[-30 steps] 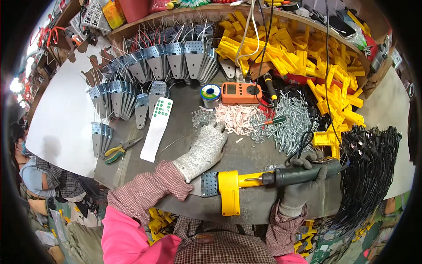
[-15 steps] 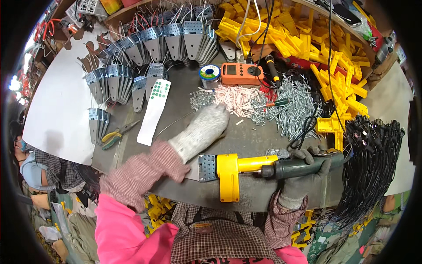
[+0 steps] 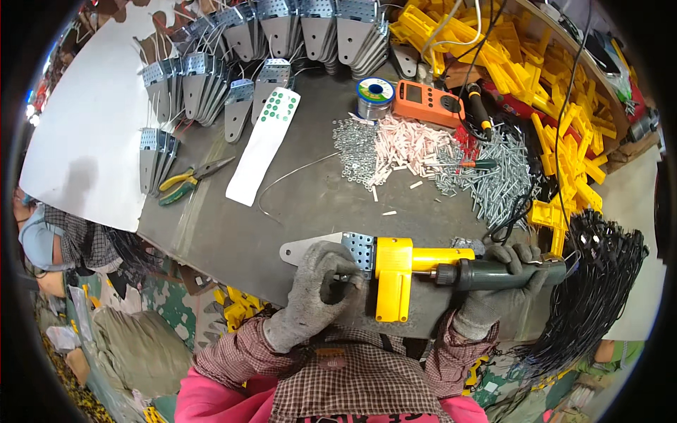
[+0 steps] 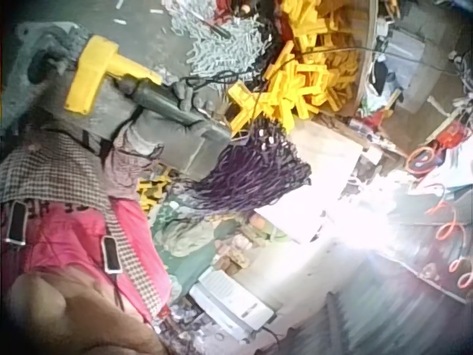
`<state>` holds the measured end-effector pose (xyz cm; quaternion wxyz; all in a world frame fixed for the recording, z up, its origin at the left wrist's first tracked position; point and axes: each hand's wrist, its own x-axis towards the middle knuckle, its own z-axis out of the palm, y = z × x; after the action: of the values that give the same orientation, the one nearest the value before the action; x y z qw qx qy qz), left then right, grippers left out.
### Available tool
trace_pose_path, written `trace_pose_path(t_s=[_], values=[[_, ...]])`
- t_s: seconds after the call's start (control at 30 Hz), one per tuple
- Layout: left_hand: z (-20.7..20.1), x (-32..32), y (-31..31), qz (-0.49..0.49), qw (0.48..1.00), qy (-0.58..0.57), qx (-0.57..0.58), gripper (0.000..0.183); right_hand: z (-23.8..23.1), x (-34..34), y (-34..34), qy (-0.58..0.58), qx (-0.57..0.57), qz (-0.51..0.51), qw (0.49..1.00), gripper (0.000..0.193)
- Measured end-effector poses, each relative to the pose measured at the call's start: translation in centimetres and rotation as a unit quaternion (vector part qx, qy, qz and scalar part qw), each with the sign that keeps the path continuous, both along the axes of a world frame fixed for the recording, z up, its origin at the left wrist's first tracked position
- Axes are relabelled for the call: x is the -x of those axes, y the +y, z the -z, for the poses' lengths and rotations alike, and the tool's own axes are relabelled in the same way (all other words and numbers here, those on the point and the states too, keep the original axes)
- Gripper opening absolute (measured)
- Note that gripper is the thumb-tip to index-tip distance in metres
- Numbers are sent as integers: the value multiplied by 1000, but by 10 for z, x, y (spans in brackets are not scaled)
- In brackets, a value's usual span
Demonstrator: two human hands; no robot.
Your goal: The person assembles a yellow electrical component by connecting wires to a metal plate using a soldering iron, then secures the assembly with fasteners using an electric screwdriver.
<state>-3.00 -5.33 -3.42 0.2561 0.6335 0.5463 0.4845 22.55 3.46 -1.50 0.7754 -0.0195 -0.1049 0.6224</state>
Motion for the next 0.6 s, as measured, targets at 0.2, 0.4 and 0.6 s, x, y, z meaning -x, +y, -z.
trace_pose_path(t_s=[0.2,0.4,0.6], values=[[-4,-5,2,0,999,38,-7,19,4,-2,1,-4,-30,-12,999,21],[-7,-8,10,26,1000,15,2,25,-3,-2,-2,-5,-26,-3,1000,21],[-8,4,14,46,996,2,73,21,7,0,-7,-41,40,62,996,41]])
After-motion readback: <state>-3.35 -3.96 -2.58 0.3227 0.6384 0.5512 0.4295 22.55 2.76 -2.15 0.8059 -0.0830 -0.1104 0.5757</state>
